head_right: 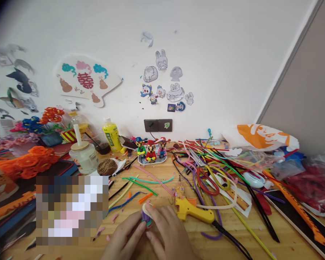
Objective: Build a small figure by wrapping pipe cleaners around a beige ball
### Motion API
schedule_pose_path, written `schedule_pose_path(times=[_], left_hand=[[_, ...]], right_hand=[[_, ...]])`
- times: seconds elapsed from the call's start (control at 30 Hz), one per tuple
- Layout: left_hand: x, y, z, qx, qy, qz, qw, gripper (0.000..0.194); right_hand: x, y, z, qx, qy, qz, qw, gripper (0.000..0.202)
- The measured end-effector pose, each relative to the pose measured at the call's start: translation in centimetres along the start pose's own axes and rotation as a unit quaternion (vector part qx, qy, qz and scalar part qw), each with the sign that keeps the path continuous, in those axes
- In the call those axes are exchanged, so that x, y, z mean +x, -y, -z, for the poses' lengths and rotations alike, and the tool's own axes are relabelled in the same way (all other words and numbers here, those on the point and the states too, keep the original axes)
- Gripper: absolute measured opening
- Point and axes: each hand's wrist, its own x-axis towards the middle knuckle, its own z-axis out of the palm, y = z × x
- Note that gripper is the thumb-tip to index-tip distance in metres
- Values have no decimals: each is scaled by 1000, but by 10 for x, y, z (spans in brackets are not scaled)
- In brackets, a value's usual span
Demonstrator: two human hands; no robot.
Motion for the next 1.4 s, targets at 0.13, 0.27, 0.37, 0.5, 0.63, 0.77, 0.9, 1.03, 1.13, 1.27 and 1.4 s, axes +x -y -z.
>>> schedule_pose_path(times=[0.13,0.27,0.37,0.5,0.63,0.77,0.9,1.03,1.13,1.27,1.4], left_hand=[[0,6,0,-6,-42,-13,999,25],[-1,7,0,22,-40,-27,999,24],[0,4,1,55,-30,-57,996,24],[1,0,3,77,-6,-75,994,24],[0,2,3,90,-8,-67,994,23],[-3,2,2,86,-16,-56,995,22],[-3,-2,1,68,-32,-51,996,19],[-3,-4,1,51,-33,-56,997,18],[-3,-4,0,47,-28,-52,997,18],[-4,-1,0,42,-32,-43,998,18],[-4,-1,1,49,-32,-49,997,17]], right_hand=[[-1,-1,0,12,-12,-19,1000,53],[-1,-5,1,30,-33,-43,998,48],[0,-5,3,38,-20,-26,999,50],[1,-5,5,49,-3,-18,999,45],[2,-6,5,54,8,-18,998,43],[1,-7,5,54,16,-20,998,43],[1,-6,5,116,-6,-42,992,36],[3,-4,3,244,-18,-140,960,28],[4,-4,1,344,-23,-228,911,27],[5,-5,0,446,-15,-266,854,28],[6,-5,-1,498,-29,-259,827,25]])
